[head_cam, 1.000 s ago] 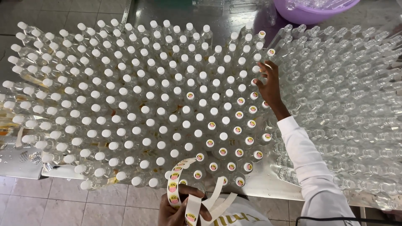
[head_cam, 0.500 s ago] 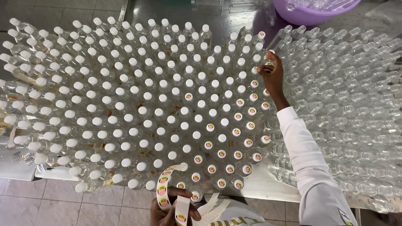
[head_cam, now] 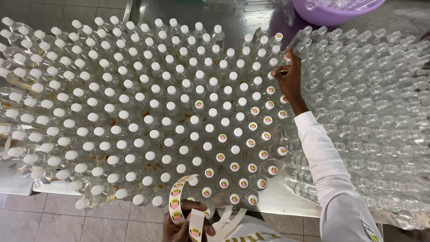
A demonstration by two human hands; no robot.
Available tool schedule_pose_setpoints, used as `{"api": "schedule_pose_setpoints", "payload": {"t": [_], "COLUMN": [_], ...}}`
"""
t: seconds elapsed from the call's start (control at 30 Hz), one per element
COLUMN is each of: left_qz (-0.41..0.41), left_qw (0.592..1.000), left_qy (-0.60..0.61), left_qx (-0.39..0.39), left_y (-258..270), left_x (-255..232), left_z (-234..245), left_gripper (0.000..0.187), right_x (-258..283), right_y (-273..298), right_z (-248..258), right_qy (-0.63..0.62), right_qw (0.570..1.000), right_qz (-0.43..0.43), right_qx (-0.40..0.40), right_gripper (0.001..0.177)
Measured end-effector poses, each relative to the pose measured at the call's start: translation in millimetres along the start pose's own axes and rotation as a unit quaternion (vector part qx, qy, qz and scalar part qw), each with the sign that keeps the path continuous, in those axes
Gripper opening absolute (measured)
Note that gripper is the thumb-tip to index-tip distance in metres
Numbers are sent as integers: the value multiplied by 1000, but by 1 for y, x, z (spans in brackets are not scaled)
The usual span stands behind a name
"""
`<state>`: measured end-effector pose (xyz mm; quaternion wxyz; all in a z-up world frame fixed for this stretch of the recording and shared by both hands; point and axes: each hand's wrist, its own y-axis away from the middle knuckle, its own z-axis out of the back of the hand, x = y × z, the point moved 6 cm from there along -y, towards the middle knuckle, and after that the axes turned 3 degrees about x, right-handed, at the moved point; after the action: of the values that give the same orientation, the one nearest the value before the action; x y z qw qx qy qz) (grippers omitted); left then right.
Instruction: Applying small circular labels to the caps of numerous small bottles arranged on a production table.
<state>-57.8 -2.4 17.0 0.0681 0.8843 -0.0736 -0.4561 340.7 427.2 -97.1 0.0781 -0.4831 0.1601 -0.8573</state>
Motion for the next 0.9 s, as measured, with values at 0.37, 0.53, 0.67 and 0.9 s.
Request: {"api": "schedule_pose_setpoints", "payload": {"t": [0.37, 0.53, 0.67, 0.9], "left_qz": [22, 55, 38, 47], "left_qw": [999, 995, 996, 996], "left_qy": [13, 26, -9, -7], "left_qx": [-33, -79, -77, -76], "left_y": [-4, -3, -8, -14], "left_x": [22, 26, 21, 27], "left_z": [16, 17, 10, 9], "left_gripper": [49, 43, 48, 48], "right_x": [-9, -4, -13, -25], "right_y": [-36, -39, -40, -50], "right_z": [8, 6, 4, -3], "right_qy": [-101, -68, -42, 51], "right_qw": [993, 995, 997, 998], "right_qz": [-39, -66, -59, -43], "right_qx": [-40, -12, -22, 4], "right_gripper": [63, 62, 63, 69]}}
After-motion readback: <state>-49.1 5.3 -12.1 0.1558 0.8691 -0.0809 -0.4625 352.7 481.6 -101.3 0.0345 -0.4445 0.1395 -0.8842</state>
